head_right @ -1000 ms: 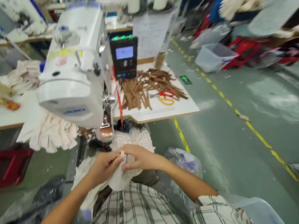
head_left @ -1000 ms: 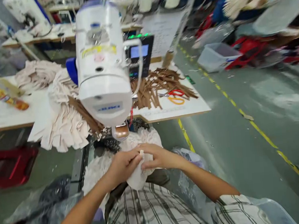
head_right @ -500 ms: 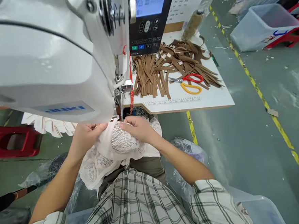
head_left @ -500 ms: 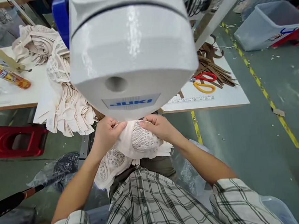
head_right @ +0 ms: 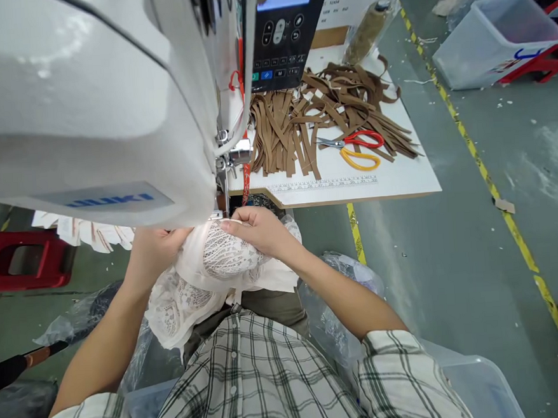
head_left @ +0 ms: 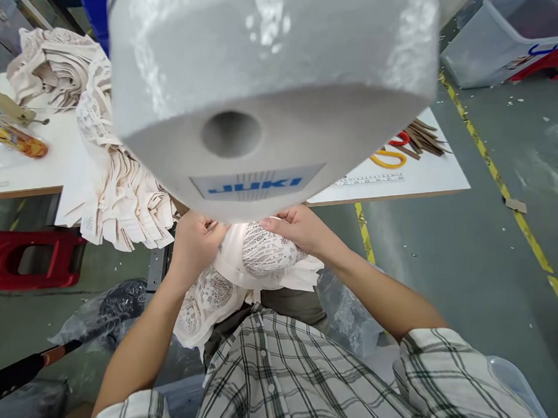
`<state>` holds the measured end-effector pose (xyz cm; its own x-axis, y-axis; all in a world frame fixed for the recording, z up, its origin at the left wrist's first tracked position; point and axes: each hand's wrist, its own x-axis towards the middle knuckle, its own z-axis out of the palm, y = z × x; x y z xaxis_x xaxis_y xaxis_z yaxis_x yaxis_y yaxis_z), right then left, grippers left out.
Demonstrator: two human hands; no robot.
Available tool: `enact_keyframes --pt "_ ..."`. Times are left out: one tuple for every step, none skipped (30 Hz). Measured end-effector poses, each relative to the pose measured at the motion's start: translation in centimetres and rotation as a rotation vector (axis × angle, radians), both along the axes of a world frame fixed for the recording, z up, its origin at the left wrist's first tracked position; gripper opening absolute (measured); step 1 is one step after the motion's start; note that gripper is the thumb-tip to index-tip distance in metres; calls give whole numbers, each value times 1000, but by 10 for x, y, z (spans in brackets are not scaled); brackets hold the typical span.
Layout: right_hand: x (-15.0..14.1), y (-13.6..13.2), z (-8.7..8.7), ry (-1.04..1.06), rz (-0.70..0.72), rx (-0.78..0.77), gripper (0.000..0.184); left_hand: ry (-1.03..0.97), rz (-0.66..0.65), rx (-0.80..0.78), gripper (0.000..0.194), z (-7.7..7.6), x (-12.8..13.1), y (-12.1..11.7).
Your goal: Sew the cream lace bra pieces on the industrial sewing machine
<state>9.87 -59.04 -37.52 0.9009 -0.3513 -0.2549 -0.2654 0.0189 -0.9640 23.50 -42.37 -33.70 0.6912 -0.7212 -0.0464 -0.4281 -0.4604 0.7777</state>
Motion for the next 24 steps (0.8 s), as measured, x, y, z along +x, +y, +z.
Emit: enact_keyframes --pt "0 -1 0 -3 1 -10 52 -16 -8 -5 45 0 0 0" --pt "0 -2 -1 -6 1 -15 52 -23 -11 -7 44 0 0 0" --pt "0 -3 -3 -6 5 -14 52 -20 -14 -5 43 -1 0 1" --pt "-1 -4 -6 -3 10 -8 51 -12 -16 -1 42 -1 0 1" --pt "-2 -4 -10 -1 14 4 51 -1 -18 5 41 -1 0 1" --pt "-3 -3 -16 0 14 22 51 6 -19 14 42 0 -1 2" --pt "-5 -3 -23 -2 4 43 51 5 -19 22 42 1 -1 2" --pt "-7 -1 -32 -9 -8 63 53 -8 -17 26 43 1 -1 2" --pt "-9 0 -41 -27 -13 81 58 -27 -19 25 43 2 -1 3" --pt "-12 2 -52 -53 3 95 66 -50 -22 22 43 3 -1 3" --pt "-15 3 -62 -82 55 104 75 -72 -20 16 43 4 0 3" --pt "-18 4 -71 -106 138 105 83 -93 -13 9 43 4 1 4" --pt "-21 5 -79 -118 234 97 86 -106 -2 3 43 4 2 4" --pt "-26 5 -86 -113 331 86 83 -114 13 0 43 3 2 4" --pt "-30 5 -91 -94 406 77 75 -118 28 -4 43 3 3 5" --pt "-35 5 -95 -71 452 82 64 -121 41 -11 42 3 3 5" --pt "-40 4 -97 -55 467 105 54 -121 44 -15 41 2 3 5" --pt "-45 3 -98 -49 458 148 45 -118 44 -18 38 2 3 6" --pt "-50 1 -99 -49 437 205 39 -114 46 -21 34 1 2 6" --pt "-55 1 -99 -46 403 262 37 -107 48 -23 30 1 2 6" --pt "-60 0 -99 -32 355 314 38 -98 49 -24 27 0 1 6" --pt "-64 0 -99 -8 303 355 40 -87 49 -23 23 -1 1 7" --pt "-68 0 -98 20 252 384 43 -77 50 -19 20 -1 1 7" --pt "-72 1 -98 44 203 404 46 -71 52 -12 17 -3 1 7"
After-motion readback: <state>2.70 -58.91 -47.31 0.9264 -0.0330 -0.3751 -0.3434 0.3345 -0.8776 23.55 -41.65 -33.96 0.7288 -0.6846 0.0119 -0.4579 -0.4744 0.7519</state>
